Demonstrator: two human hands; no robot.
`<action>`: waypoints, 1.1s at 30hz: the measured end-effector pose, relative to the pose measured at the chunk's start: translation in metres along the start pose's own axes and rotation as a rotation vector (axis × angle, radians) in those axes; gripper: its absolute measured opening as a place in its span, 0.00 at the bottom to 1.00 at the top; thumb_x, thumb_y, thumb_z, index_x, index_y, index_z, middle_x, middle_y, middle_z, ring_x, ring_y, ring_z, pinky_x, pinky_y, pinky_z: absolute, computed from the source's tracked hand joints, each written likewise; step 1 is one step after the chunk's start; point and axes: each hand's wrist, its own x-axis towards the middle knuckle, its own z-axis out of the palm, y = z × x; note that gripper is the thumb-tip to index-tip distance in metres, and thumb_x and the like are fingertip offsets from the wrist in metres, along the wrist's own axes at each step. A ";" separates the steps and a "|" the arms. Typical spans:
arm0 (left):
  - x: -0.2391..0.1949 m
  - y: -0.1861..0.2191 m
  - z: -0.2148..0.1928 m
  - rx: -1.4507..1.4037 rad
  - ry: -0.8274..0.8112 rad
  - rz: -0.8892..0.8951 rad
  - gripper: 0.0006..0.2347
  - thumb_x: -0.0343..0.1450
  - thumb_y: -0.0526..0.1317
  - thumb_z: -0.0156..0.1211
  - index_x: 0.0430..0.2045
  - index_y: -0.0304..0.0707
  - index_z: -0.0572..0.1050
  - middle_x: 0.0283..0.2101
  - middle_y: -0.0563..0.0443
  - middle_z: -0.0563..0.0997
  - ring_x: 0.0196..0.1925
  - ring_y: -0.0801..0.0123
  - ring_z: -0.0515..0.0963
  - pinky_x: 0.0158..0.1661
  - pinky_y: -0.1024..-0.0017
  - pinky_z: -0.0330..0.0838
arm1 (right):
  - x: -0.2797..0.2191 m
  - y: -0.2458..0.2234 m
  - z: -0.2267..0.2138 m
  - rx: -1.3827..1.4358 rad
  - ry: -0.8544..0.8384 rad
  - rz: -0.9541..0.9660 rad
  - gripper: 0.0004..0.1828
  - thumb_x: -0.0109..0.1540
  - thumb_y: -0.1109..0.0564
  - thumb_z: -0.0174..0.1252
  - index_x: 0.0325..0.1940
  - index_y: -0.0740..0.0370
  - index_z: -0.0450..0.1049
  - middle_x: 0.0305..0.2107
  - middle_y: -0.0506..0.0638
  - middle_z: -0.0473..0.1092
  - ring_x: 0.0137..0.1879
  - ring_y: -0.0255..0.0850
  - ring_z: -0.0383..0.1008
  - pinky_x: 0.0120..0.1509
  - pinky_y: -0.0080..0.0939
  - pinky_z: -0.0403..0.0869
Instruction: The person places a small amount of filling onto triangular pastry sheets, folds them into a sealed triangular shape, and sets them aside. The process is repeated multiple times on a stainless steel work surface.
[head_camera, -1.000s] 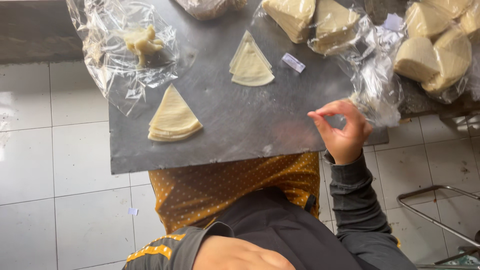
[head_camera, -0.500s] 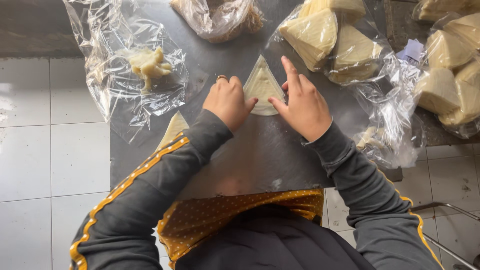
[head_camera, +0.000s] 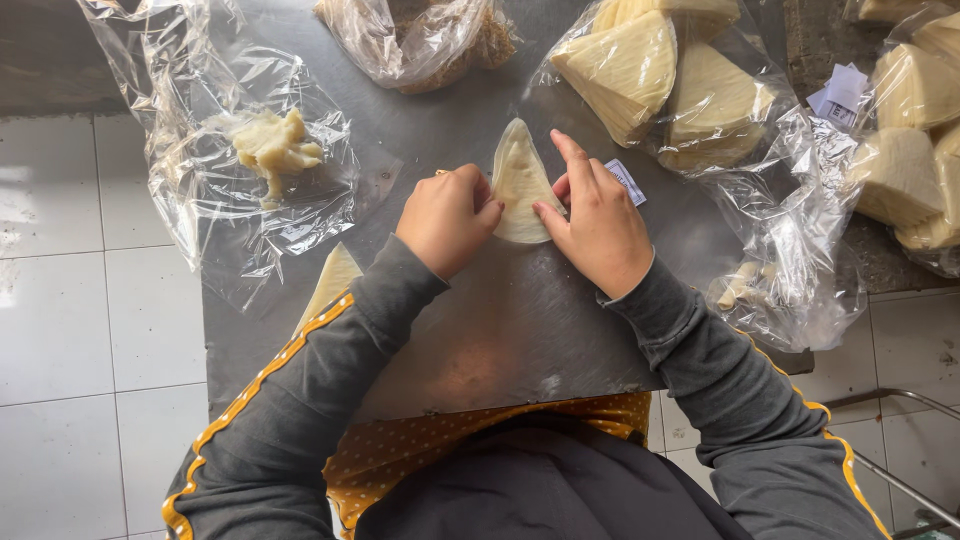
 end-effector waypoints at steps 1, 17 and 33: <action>0.000 0.000 -0.002 -0.076 0.005 -0.013 0.08 0.66 0.40 0.66 0.30 0.33 0.77 0.31 0.40 0.83 0.37 0.53 0.84 0.41 0.60 0.77 | 0.001 0.001 0.000 0.036 -0.001 0.023 0.43 0.60 0.59 0.69 0.75 0.63 0.56 0.37 0.53 0.73 0.40 0.44 0.75 0.49 0.46 0.75; 0.000 -0.001 0.000 0.063 0.131 -0.018 0.17 0.67 0.42 0.70 0.38 0.28 0.71 0.30 0.35 0.81 0.35 0.45 0.83 0.38 0.56 0.76 | 0.003 0.000 0.001 0.045 0.048 0.025 0.43 0.61 0.61 0.68 0.77 0.63 0.54 0.33 0.51 0.75 0.35 0.40 0.78 0.44 0.42 0.77; -0.001 0.006 -0.003 -0.008 0.037 -0.010 0.13 0.68 0.41 0.64 0.39 0.34 0.71 0.29 0.46 0.84 0.34 0.53 0.85 0.35 0.58 0.76 | 0.001 0.008 0.008 0.193 0.060 0.040 0.50 0.57 0.64 0.72 0.77 0.60 0.50 0.46 0.56 0.72 0.38 0.37 0.80 0.39 0.35 0.81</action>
